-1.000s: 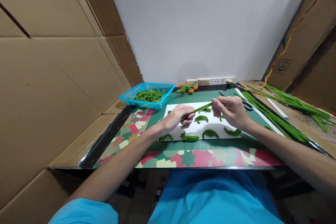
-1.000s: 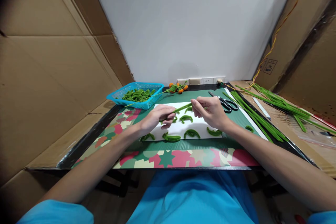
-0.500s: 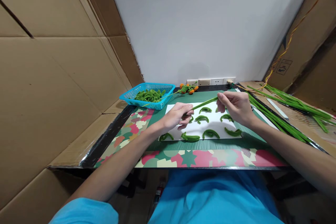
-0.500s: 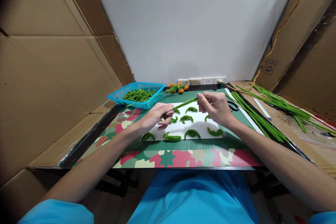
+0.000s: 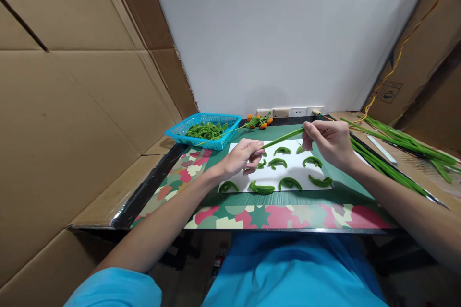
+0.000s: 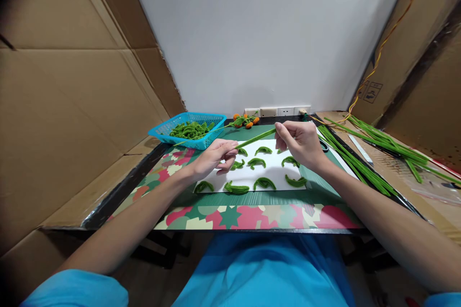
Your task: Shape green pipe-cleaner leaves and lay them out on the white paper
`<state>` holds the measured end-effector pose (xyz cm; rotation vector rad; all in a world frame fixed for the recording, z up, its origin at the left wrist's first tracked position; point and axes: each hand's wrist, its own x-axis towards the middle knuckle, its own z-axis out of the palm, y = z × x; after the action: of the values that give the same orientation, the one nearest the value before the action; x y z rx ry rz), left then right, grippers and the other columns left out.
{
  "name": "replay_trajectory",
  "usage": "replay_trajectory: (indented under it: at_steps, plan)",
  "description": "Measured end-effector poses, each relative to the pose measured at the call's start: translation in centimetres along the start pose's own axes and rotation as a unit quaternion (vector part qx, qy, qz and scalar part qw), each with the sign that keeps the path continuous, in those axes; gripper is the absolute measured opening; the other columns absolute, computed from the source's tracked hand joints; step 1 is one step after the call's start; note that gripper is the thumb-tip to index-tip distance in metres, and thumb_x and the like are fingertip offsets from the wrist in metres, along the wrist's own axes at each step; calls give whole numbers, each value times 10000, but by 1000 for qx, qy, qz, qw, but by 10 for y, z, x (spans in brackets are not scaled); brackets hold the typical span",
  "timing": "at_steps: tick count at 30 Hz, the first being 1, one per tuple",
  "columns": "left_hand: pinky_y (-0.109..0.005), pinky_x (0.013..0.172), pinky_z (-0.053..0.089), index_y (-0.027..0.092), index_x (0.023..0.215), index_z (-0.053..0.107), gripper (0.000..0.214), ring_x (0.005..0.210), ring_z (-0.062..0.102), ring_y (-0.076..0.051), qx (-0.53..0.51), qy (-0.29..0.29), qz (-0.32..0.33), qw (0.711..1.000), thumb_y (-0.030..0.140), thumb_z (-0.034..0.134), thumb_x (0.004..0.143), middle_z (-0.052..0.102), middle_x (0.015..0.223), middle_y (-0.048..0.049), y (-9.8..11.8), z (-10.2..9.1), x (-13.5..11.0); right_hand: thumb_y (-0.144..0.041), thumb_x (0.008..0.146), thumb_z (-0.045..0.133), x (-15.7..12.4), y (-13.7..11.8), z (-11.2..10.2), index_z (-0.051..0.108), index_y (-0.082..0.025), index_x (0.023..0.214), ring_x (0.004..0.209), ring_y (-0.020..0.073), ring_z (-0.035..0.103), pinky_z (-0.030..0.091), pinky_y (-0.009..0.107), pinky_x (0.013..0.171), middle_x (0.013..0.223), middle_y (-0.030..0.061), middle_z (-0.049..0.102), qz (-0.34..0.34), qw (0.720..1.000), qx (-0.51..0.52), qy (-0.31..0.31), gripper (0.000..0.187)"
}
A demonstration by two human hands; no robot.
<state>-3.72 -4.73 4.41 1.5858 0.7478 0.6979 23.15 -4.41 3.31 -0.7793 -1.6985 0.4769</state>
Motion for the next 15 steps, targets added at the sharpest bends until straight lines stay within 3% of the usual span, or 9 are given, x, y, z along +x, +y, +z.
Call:
replay_trajectory:
  at_steps: [15]
  plan:
    - [-194,397,291,229,704,385,558,415,286,-58,15,7,-2,1000,664,658,924,319,527,104,-5,-9,2,-570,1022,625,-2,1,0,697,-241,657,456,162,636,521,302,464,571,32,708,-3,1000,-1,5,497]
